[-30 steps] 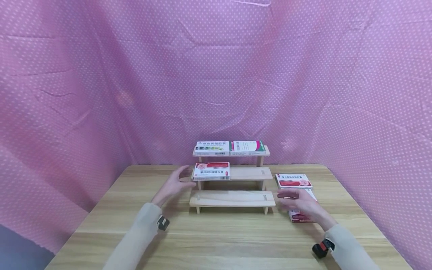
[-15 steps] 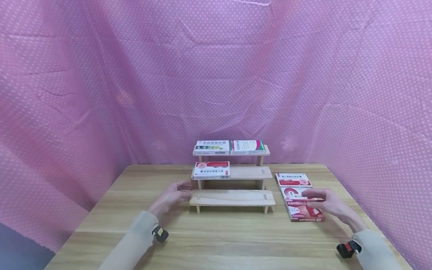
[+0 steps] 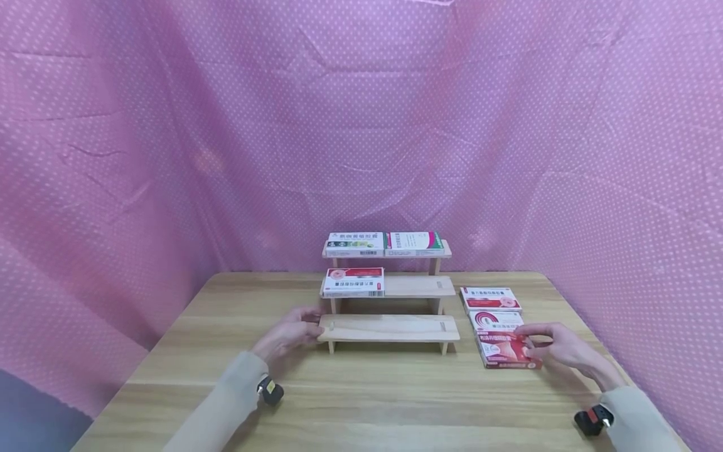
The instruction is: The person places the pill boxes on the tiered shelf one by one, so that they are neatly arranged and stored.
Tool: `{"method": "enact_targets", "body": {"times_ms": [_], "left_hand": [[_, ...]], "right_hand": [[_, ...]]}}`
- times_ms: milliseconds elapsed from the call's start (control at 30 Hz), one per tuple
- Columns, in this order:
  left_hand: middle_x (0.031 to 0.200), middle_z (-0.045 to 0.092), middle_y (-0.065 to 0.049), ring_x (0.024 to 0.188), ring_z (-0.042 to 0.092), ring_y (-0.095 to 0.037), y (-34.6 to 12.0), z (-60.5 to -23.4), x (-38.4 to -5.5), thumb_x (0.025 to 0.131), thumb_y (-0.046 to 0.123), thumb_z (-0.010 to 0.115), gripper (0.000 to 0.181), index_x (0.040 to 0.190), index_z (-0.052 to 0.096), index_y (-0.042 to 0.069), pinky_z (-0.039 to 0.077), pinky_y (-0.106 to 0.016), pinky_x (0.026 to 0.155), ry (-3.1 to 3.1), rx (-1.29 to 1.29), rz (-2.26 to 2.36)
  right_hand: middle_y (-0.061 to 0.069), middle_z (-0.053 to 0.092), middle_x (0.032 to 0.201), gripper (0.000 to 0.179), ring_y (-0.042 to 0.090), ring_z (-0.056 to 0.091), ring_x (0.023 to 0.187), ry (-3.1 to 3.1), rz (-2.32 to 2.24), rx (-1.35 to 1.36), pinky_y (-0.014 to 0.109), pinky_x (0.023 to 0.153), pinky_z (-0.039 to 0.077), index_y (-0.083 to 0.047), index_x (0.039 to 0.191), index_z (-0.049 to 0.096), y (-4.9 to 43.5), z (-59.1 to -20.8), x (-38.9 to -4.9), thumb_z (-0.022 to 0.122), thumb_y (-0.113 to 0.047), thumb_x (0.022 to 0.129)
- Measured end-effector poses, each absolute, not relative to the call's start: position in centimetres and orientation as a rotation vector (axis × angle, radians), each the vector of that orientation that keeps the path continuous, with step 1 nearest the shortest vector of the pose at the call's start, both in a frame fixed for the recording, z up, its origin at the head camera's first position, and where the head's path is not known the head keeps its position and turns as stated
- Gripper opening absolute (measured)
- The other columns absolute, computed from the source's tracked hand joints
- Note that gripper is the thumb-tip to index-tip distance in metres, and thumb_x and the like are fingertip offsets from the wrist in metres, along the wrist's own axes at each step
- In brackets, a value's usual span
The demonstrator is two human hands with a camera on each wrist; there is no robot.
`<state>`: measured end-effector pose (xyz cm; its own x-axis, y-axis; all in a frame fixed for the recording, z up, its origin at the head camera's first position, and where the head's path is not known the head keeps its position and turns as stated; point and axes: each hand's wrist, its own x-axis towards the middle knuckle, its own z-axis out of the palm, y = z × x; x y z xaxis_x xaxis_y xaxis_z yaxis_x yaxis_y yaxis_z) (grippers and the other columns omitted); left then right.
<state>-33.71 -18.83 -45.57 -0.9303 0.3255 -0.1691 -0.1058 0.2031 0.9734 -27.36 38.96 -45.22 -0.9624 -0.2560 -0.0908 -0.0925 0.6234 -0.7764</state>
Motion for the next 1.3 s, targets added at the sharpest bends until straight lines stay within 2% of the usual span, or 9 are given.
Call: {"method": "enact_targets", "body": {"times_ms": [100, 200, 433, 600, 700, 900, 1000, 1167, 1300], "left_hand": [[0.126, 0.053, -0.025, 0.095, 0.064, -0.023, -18.84, -45.49, -33.83, 0.086, -0.005, 0.059, 0.063, 0.144, 0.035, -0.009, 0.059, -0.035, 0.089, 2.143, 0.218, 1.774], [0.129, 0.052, -0.027, 0.097, 0.064, -0.024, -18.85, -45.44, -33.87, 0.087, -0.005, 0.058, 0.062, 0.144, 0.035, -0.009, 0.058, -0.037, 0.091, 2.123, 0.233, 1.769], [0.13, 0.051, -0.028, 0.097, 0.064, -0.024, -18.5, -45.21, -33.91, 0.086, -0.007, 0.057, 0.061, 0.143, 0.035, -0.011, 0.058, -0.038, 0.092, 2.119, 0.243, 1.772], [0.128, 0.052, -0.027, 0.094, 0.064, -0.023, -18.34, -45.17, -33.77, 0.086, -0.007, 0.058, 0.063, 0.144, 0.034, -0.011, 0.059, -0.037, 0.089, 2.132, 0.231, 1.767], [0.124, 0.054, -0.026, 0.092, 0.064, -0.022, -18.3, -45.3, -33.74, 0.085, -0.007, 0.058, 0.063, 0.144, 0.034, -0.012, 0.06, -0.036, 0.087, 2.129, 0.224, 1.775], [0.122, 0.055, -0.026, 0.091, 0.065, -0.023, -18.24, -45.55, -33.74, 0.085, -0.007, 0.058, 0.065, 0.145, 0.033, -0.011, 0.06, -0.036, 0.087, 2.131, 0.217, 1.775], [0.125, 0.053, -0.028, 0.093, 0.065, -0.024, -18.26, -45.71, -33.65, 0.085, -0.008, 0.058, 0.066, 0.145, 0.032, -0.012, 0.06, -0.037, 0.088, 2.124, 0.22, 1.779], [0.126, 0.051, -0.029, 0.093, 0.064, -0.024, -18.19, -45.81, -33.57, 0.085, -0.01, 0.056, 0.064, 0.144, 0.033, -0.013, 0.059, -0.038, 0.089, 2.106, 0.222, 1.802], [0.127, 0.05, -0.027, 0.094, 0.064, -0.024, -18.14, -45.67, -33.51, 0.085, -0.009, 0.056, 0.064, 0.144, 0.033, -0.013, 0.06, -0.037, 0.088, 2.116, 0.217, 1.805]], "right_hand": [[0.034, 0.038, 0.146, 0.052, 0.057, 0.041, 0.129, 2.669, -1.21, -0.32, 0.06, 0.104, 0.044, -0.001, 0.13, 0.06, 38.85, -45.16, -27.48, 0.075, -0.012, 0.081], [0.034, 0.038, 0.146, 0.054, 0.06, 0.032, 0.132, 2.677, -1.166, -0.338, 0.072, 0.104, 0.033, -0.003, 0.129, 0.061, 38.85, -45.26, -27.48, 0.077, -0.015, 0.079], [0.028, 0.047, 0.143, 0.049, 0.055, 0.036, 0.133, 2.668, -1.113, -0.378, 0.068, 0.104, 0.036, -0.01, 0.127, 0.065, 38.87, -45.53, -27.27, 0.076, -0.019, 0.081], [0.034, 0.04, 0.144, 0.065, 0.053, 0.039, 0.131, 2.6, -1.099, -0.469, 0.059, 0.102, 0.043, -0.012, 0.134, 0.058, 38.75, -45.78, -27.01, 0.082, -0.022, 0.074], [0.038, 0.035, 0.145, 0.07, 0.059, 0.036, 0.13, 2.576, -1.095, -0.534, 0.063, 0.101, 0.043, -0.011, 0.135, 0.055, 38.47, -45.95, -26.87, 0.083, -0.017, 0.072], [0.034, 0.042, 0.143, 0.065, 0.056, 0.039, 0.13, 2.625, -1.043, -0.539, 0.067, 0.1, 0.042, -0.012, 0.132, 0.059, 38.02, -45.96, -27.07, 0.083, -0.016, 0.072], [0.03, 0.047, 0.142, 0.061, 0.05, 0.042, 0.131, 2.619, -1.053, -0.568, 0.058, 0.104, 0.044, -0.012, 0.132, 0.061, 38.18, -45.98, -27.34, 0.082, -0.017, 0.075], [0.027, 0.049, 0.142, 0.062, 0.013, 0.05, 0.127, 2.58, -1.196, -0.606, 0.016, 0.098, 0.045, -0.007, 0.135, 0.059, 38.48, -45.66, -27.37, 0.08, -0.02, 0.078], [0.024, 0.055, 0.138, 0.061, 0.0, 0.053, 0.118, 2.575, -1.324, -0.642, 0.01, 0.092, 0.045, -0.003, 0.136, 0.057, 38.5, -44.99, -27.15, 0.078, -0.019, 0.081]]}}
